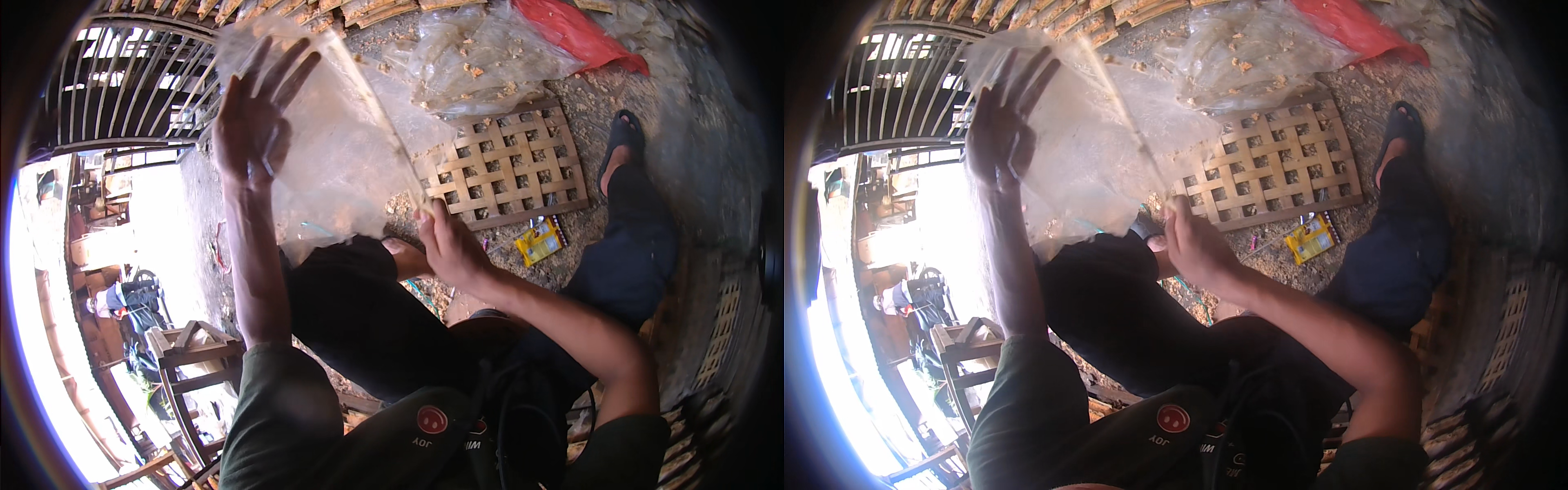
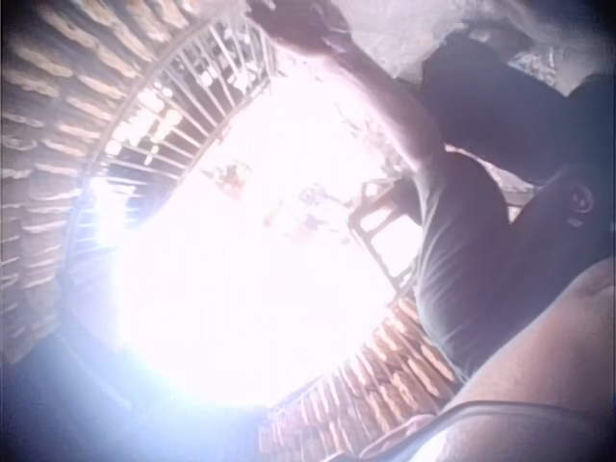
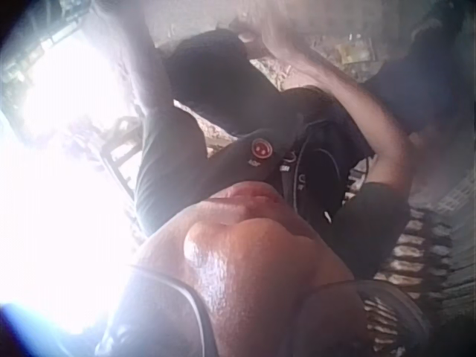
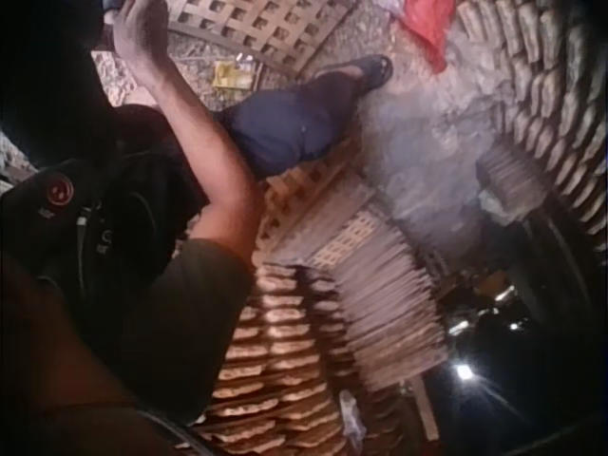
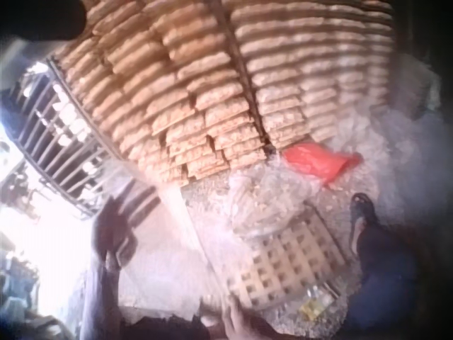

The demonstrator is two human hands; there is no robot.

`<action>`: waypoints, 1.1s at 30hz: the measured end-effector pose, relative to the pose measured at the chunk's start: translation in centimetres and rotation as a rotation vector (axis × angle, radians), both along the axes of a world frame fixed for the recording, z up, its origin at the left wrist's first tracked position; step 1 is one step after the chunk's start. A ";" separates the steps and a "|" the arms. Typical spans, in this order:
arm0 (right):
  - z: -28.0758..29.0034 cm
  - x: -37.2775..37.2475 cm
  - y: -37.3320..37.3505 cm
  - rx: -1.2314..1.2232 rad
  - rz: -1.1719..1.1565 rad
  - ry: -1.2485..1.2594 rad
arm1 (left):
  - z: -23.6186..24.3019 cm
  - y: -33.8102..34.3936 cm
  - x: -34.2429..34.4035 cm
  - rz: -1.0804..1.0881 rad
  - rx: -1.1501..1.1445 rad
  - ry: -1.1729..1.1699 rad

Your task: The person sits on the floor and repeatedly scoops a granular material from a plastic bag into a wooden lattice tray using a small stick. The person then places the filled tray onto a nearby stack of similar trays.

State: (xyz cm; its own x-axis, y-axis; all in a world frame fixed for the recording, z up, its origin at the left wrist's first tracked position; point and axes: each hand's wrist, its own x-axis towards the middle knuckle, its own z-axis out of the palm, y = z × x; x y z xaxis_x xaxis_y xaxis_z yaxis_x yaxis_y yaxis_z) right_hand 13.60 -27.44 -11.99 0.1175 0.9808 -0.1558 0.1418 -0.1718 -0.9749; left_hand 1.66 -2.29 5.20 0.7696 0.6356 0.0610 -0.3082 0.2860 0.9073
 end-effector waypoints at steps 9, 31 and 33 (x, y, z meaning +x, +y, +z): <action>0.0 2.1 0.1 0.161 -0.162 -0.053 | 0.6 -1.5 -1.6 0.104 0.077 0.132; -6.5 3.5 -3.3 -0.225 -0.148 -0.038 | 0.8 -1.9 -2.9 0.104 0.066 0.139; -5.2 3.7 -3.6 -0.109 -0.200 -0.047 | 1.2 -2.4 -2.5 0.136 0.068 0.158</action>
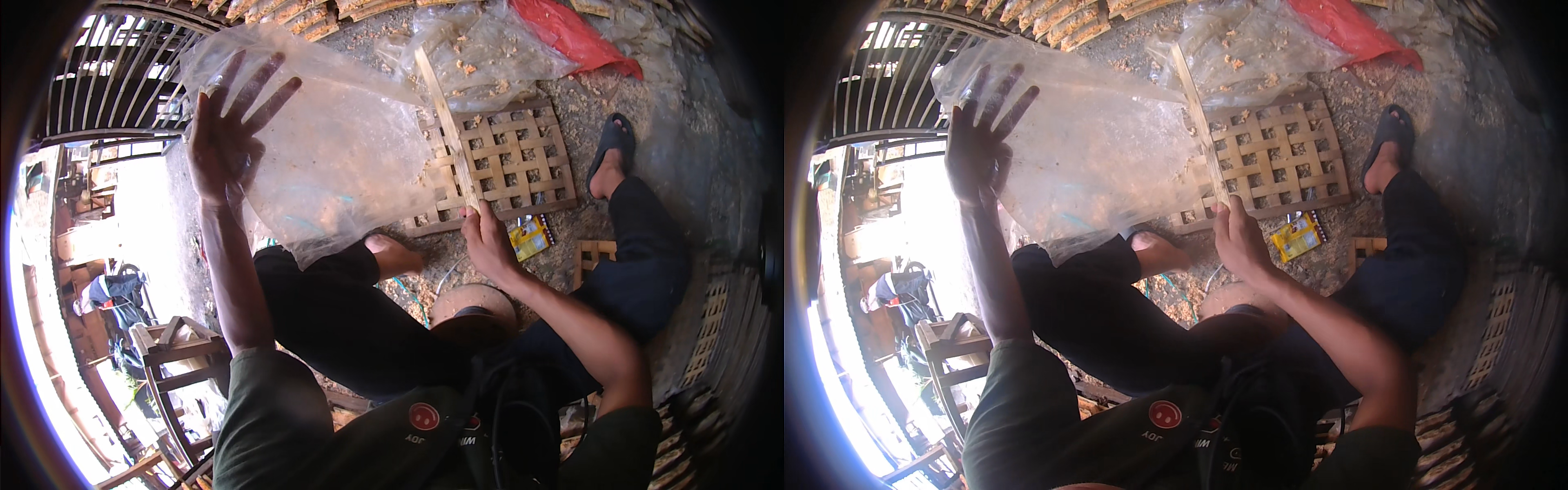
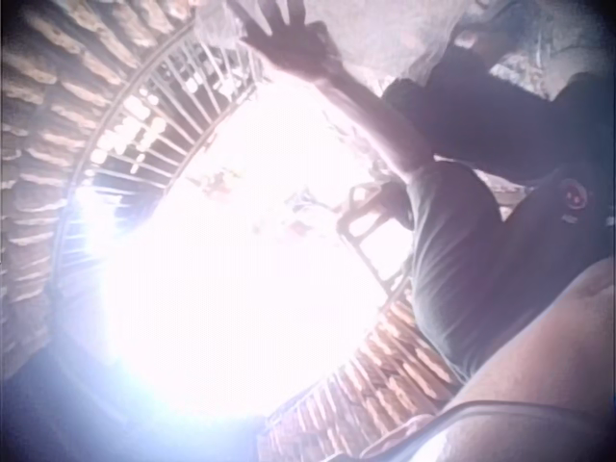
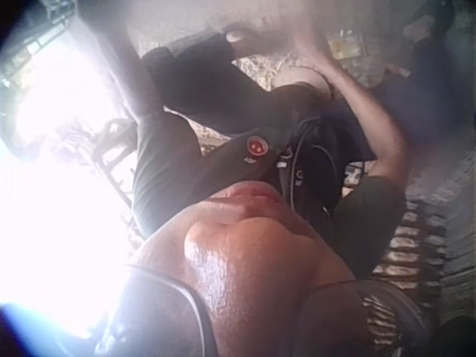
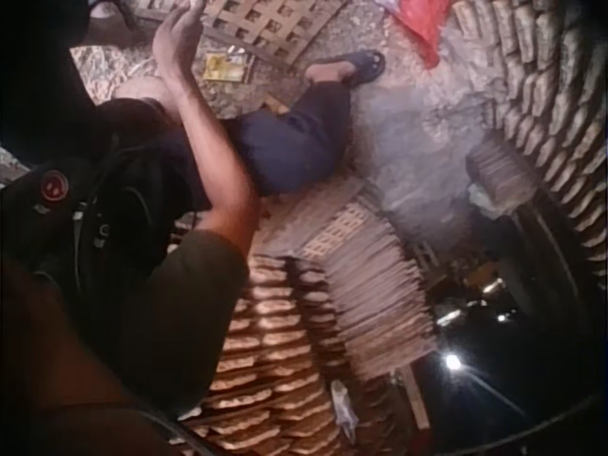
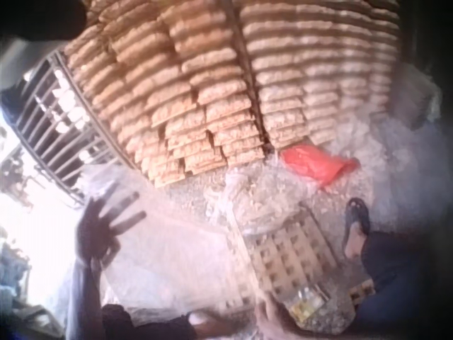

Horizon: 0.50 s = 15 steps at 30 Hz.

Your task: The person sits on the floor and repeatedly scoops a granular material from a plastic bag into a wooden lattice tray using a small stick. The person then places the filled tray onto a nearby stack of similar trays.

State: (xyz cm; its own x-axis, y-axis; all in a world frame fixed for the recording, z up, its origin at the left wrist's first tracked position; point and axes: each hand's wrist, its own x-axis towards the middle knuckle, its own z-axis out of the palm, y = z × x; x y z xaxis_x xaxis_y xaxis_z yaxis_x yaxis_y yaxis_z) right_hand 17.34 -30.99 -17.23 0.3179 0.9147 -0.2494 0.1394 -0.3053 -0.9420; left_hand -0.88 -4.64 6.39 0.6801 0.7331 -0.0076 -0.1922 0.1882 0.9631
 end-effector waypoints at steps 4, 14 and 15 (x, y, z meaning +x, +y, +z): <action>3.5 0.5 -0.4 0.127 0.134 0.009 | -0.4 0.7 -0.3 -0.062 -0.002 -0.041; -5.1 1.6 0.2 -0.197 -0.056 -0.095 | -0.3 0.4 -0.3 -0.032 0.002 0.014; -4.9 1.9 0.4 -0.151 -0.096 -0.112 | -0.2 0.6 -0.6 -0.042 0.020 0.022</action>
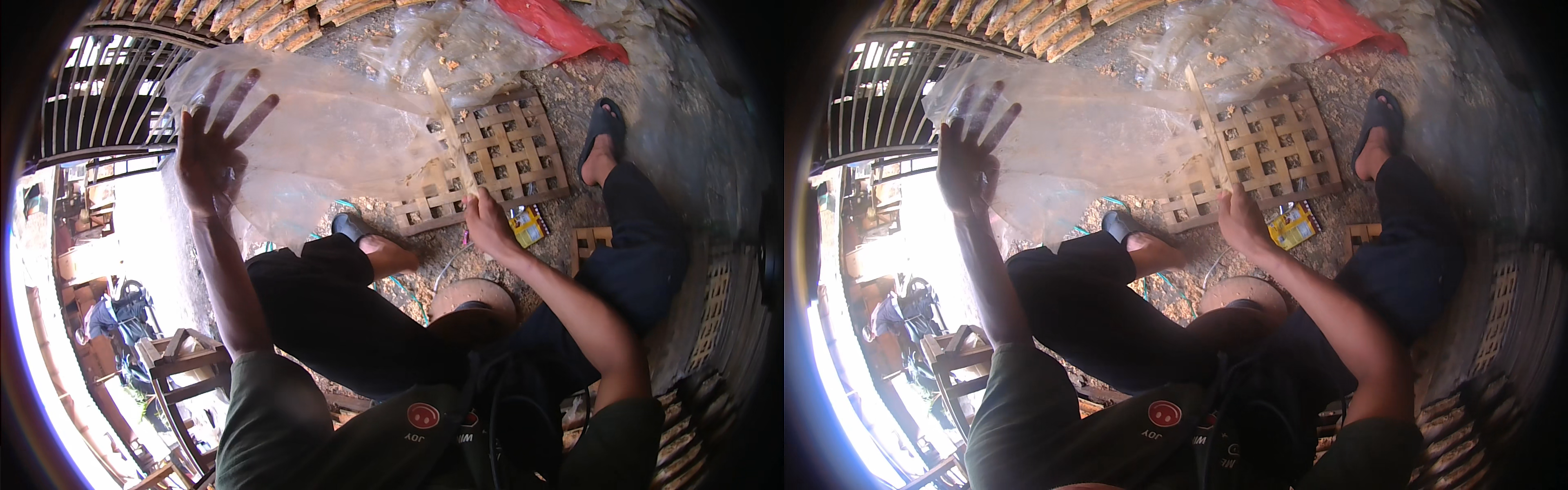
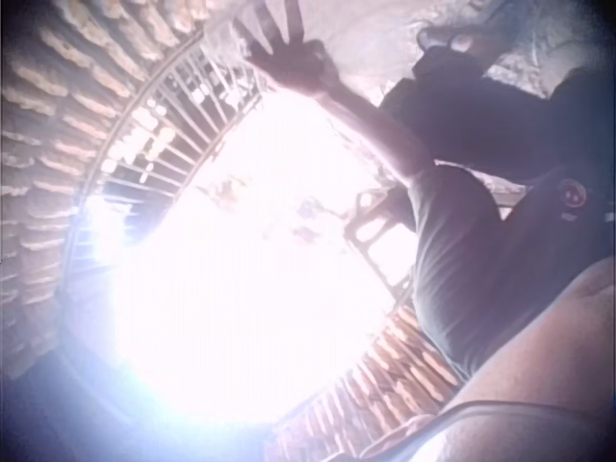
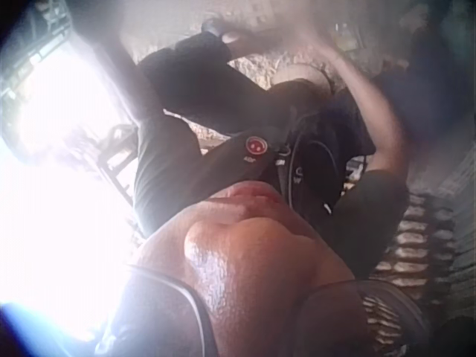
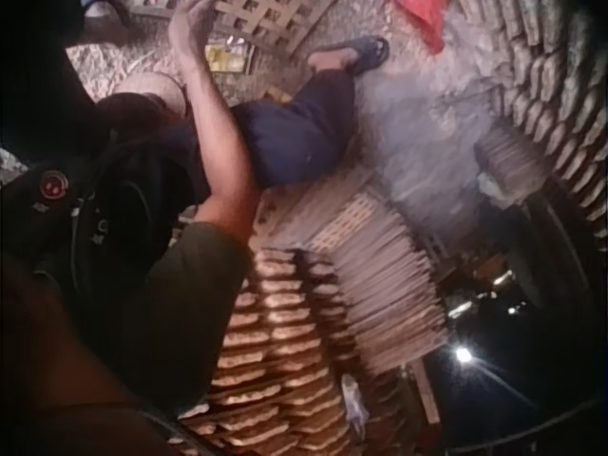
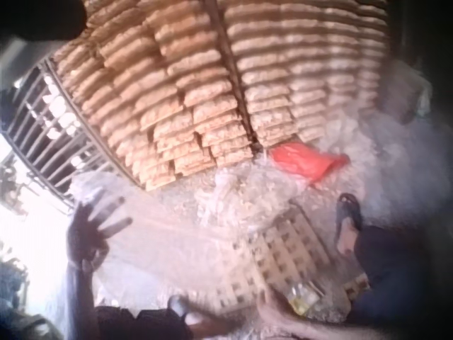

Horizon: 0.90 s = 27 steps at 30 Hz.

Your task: The person sits on the floor and repeatedly scoops a granular material from a plastic bag into a wooden lattice tray using a small stick. The person then places the filled tray onto a nearby stack of similar trays.

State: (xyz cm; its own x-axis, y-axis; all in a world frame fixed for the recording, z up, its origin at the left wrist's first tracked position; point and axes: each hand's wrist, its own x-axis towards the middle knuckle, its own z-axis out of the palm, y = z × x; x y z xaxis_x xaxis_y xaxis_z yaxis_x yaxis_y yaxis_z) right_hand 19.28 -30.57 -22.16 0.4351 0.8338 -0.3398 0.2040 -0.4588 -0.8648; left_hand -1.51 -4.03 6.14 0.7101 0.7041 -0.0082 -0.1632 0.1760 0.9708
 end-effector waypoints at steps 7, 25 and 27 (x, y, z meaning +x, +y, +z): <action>5.2 0.6 -0.2 0.248 0.025 0.098 | 0.1 0.1 -0.6 0.076 0.042 0.016; 3.9 -0.5 -0.1 0.387 0.053 0.096 | 0.3 -0.4 -1.1 0.247 -0.092 0.027; 4.0 0.4 1.7 0.471 -0.044 0.077 | 0.2 -1.9 -1.0 0.267 -0.136 0.144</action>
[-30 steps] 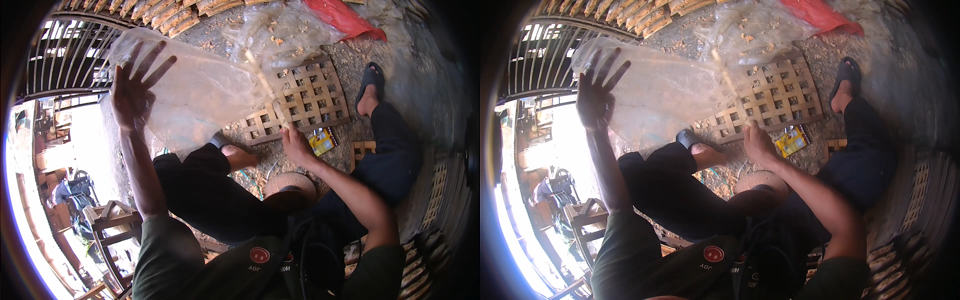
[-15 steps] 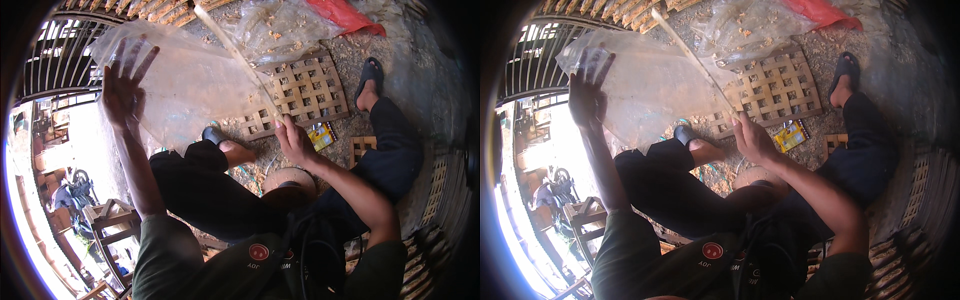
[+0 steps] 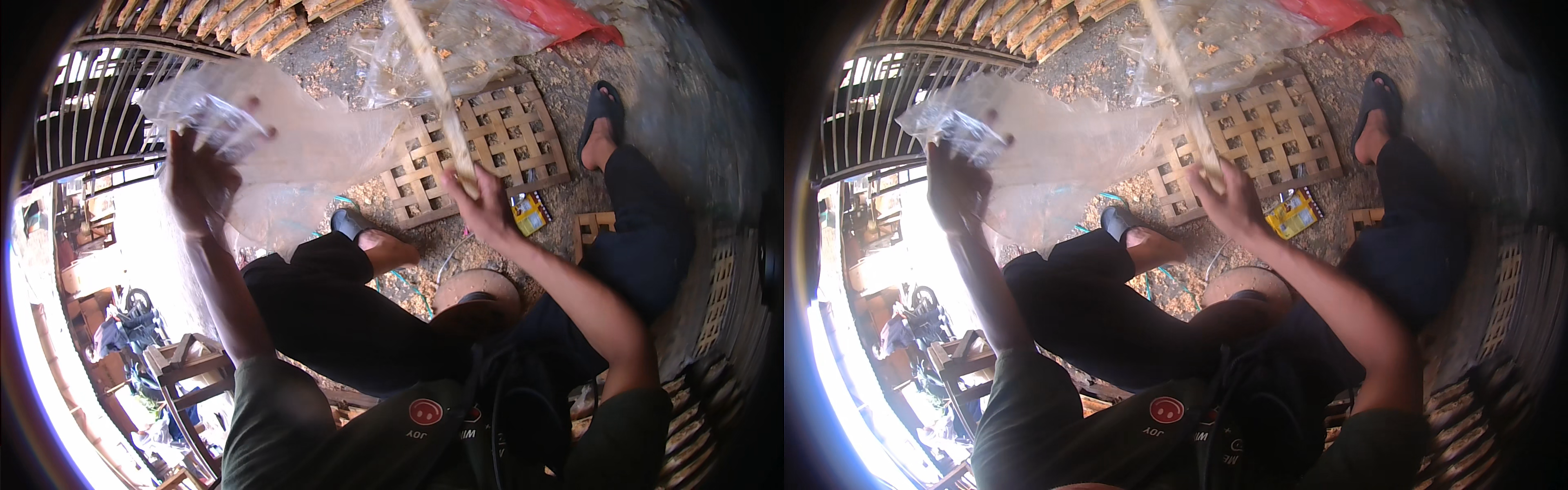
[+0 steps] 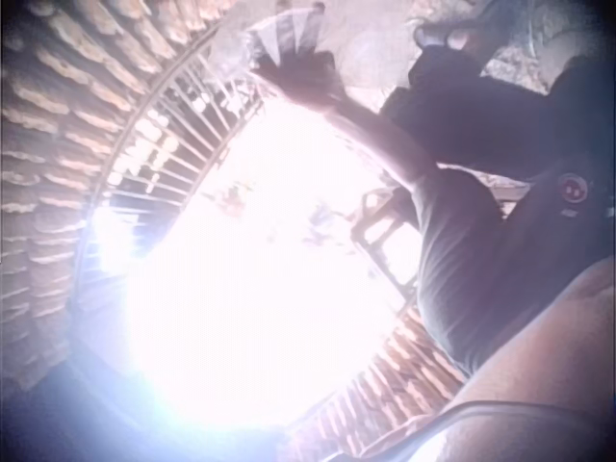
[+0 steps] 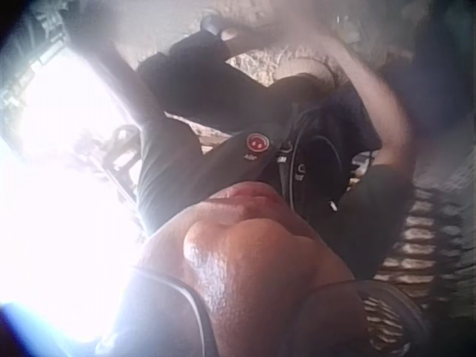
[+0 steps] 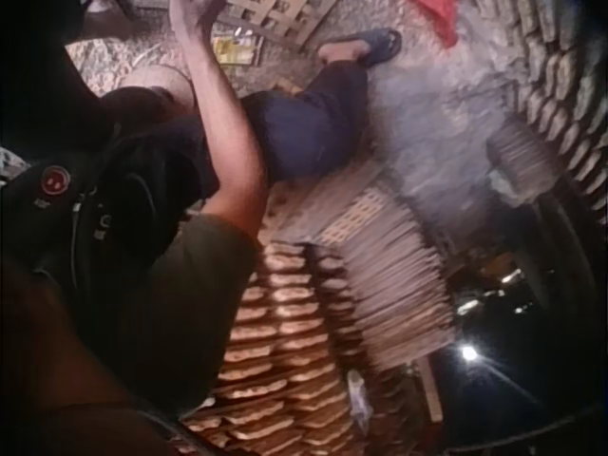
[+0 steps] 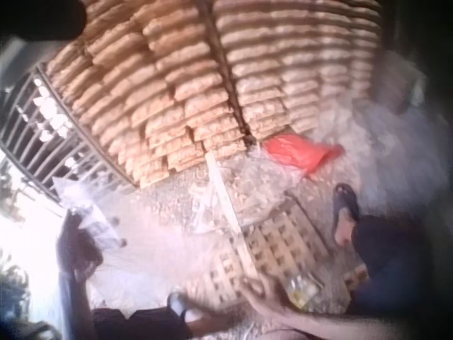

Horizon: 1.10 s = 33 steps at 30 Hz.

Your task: The person sits on the floor and repeatedly scoops a granular material from a plastic bag into a wooden lattice tray using a small stick. The person then places the filled tray onto a nearby stack of similar trays.

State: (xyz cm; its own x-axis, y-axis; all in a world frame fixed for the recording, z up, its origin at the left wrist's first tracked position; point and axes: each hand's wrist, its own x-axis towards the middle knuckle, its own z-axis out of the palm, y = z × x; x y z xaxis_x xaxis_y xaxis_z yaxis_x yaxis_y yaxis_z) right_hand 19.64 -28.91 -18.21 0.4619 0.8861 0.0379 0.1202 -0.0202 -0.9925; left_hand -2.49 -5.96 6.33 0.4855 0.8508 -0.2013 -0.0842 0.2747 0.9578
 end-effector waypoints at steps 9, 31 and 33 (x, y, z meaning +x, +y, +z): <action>11.4 0.7 5.9 0.229 0.327 0.675 | -1.4 -0.8 0.2 -0.488 -0.033 0.029; 9.4 7.0 6.7 -0.169 0.433 0.287 | -2.5 4.7 -5.7 -0.054 0.346 0.344; 10.2 7.1 6.5 -0.164 0.359 0.248 | -2.3 4.7 -5.0 0.128 0.360 0.669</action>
